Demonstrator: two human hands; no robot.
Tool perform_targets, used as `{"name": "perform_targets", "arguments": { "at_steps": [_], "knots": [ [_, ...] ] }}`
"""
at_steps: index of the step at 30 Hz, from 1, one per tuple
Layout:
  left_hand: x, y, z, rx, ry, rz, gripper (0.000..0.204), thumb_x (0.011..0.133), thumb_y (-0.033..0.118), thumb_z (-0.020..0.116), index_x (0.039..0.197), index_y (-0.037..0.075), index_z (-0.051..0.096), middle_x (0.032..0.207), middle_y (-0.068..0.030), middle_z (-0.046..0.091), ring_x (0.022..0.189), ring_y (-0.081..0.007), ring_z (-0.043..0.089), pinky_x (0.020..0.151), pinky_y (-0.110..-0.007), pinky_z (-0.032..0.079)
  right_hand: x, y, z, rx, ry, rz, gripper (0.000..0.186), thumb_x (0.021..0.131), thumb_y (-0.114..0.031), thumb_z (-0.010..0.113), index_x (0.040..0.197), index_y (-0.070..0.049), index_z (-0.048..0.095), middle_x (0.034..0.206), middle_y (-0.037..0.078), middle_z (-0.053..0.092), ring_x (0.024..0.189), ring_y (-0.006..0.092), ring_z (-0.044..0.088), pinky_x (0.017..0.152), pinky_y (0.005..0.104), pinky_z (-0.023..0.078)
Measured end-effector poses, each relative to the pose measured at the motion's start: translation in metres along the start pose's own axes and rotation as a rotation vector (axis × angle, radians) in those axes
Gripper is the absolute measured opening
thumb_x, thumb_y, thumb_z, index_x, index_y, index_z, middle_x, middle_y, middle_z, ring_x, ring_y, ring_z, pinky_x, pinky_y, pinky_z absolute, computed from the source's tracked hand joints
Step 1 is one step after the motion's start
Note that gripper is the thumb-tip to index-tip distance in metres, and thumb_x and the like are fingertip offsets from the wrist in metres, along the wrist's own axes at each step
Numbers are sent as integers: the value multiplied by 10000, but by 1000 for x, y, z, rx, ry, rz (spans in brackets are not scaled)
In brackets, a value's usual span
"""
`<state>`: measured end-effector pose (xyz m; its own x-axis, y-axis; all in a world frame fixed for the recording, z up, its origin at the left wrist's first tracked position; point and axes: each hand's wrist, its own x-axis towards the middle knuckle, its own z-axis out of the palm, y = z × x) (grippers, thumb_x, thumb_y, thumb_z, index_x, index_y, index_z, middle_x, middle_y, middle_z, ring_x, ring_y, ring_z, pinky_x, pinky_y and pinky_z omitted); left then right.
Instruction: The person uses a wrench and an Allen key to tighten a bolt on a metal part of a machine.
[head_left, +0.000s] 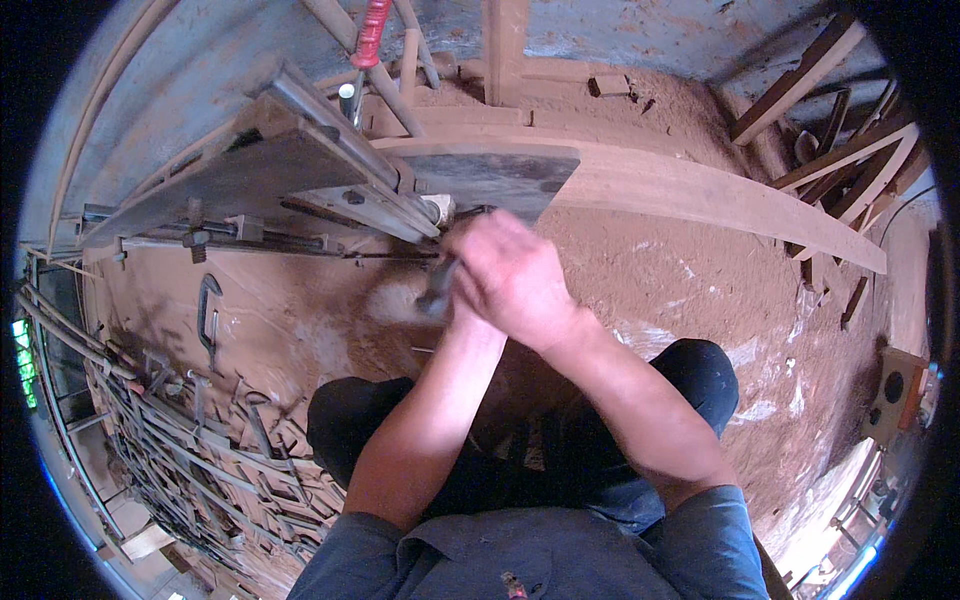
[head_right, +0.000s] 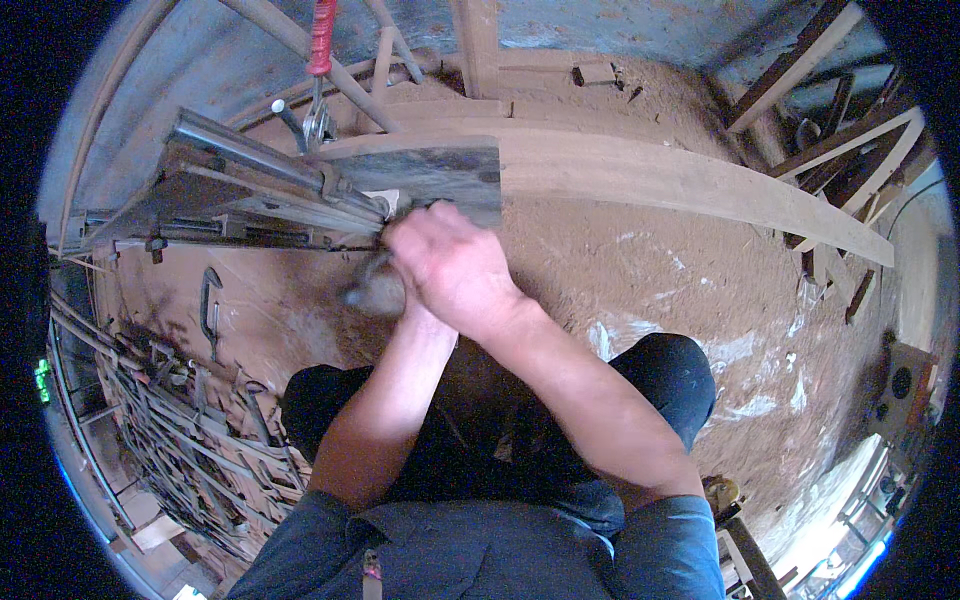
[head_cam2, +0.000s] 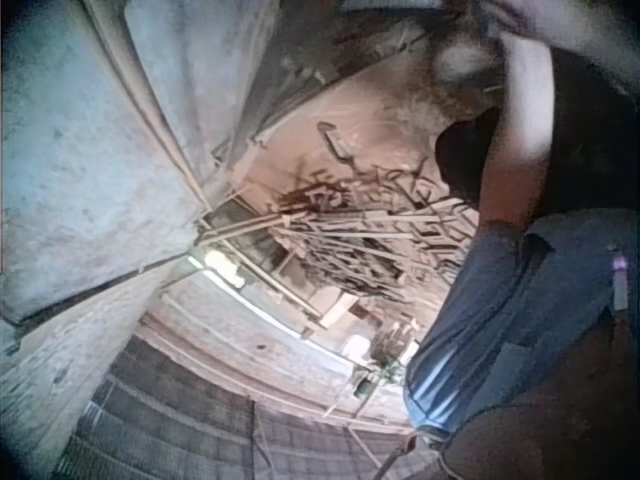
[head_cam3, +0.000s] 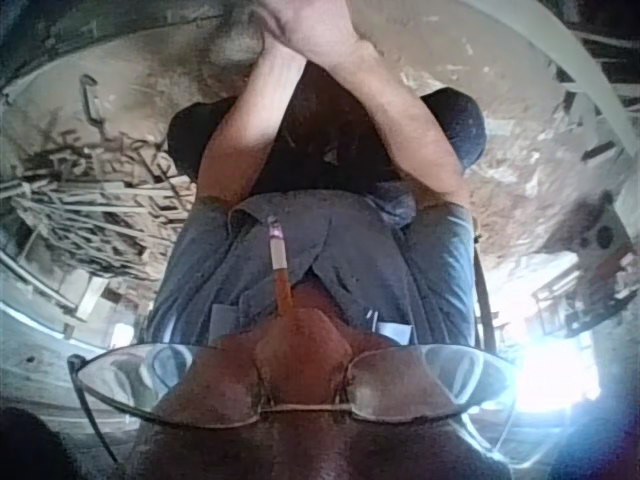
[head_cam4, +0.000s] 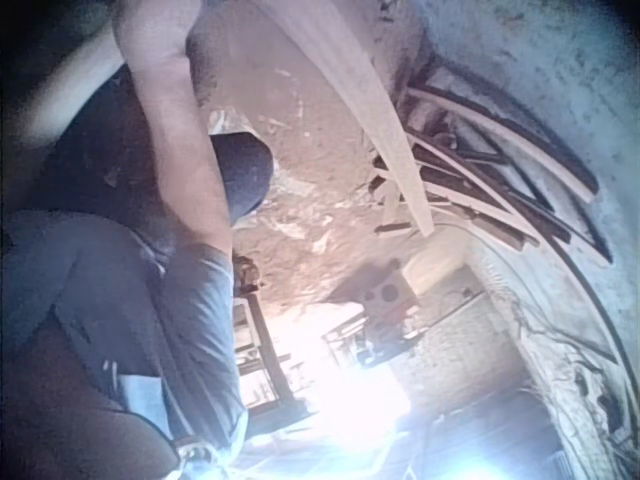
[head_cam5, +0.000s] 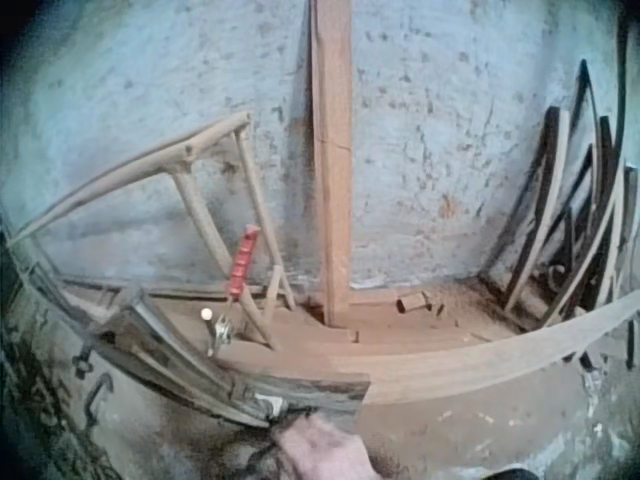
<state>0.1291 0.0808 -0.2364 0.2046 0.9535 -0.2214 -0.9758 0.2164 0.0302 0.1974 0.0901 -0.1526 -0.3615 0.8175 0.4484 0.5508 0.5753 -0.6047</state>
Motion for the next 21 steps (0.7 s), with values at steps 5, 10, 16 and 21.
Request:
{"name": "perform_targets", "arguments": {
  "at_steps": [5, 10, 16, 21],
  "knots": [
    [-8, -1, 4, -57, -122, -89, 341, 956, 326, 345, 956, 62, 559, 949, -79, 600, 908, -203, 578, 849, -359, 452, -20, 0, 6, 107, 90, 2, 233, 618, -35, 615, 833, -95, 548, 781, 90, 543, 769, 282, 588, 686, 408, 506],
    [-9, -6, 16, 350, 445, 22, 269, 957, 274, 405, 999, 51, 551, 940, -96, 616, 895, -216, 584, 798, -370, 467, -32, 11, -16, 888, 376, 926, 150, 928, -176, 516, 871, -48, 569, 835, 68, 606, 698, 167, 576, 667, 296, 479],
    [-12, -12, 24, 581, 349, 118, 224, 979, 215, 415, 995, 26, 534, 956, -111, 642, 850, -223, 623, 766, -328, 508, -37, 56, -12, 1545, 552, 1136, 203, 958, -273, 440, 894, -92, 507, 801, 65, 608, 632, 180, 564, 578, 327, 469],
    [-13, -8, 22, 547, 386, 145, 254, 980, 237, 424, 1026, 17, 542, 922, -111, 650, 859, -211, 634, 759, -314, 510, -40, 61, -4, 1618, 527, 1222, 263, 974, -296, 383, 916, -65, 495, 829, 80, 595, 642, 195, 556, 600, 321, 465]
  ]
}}
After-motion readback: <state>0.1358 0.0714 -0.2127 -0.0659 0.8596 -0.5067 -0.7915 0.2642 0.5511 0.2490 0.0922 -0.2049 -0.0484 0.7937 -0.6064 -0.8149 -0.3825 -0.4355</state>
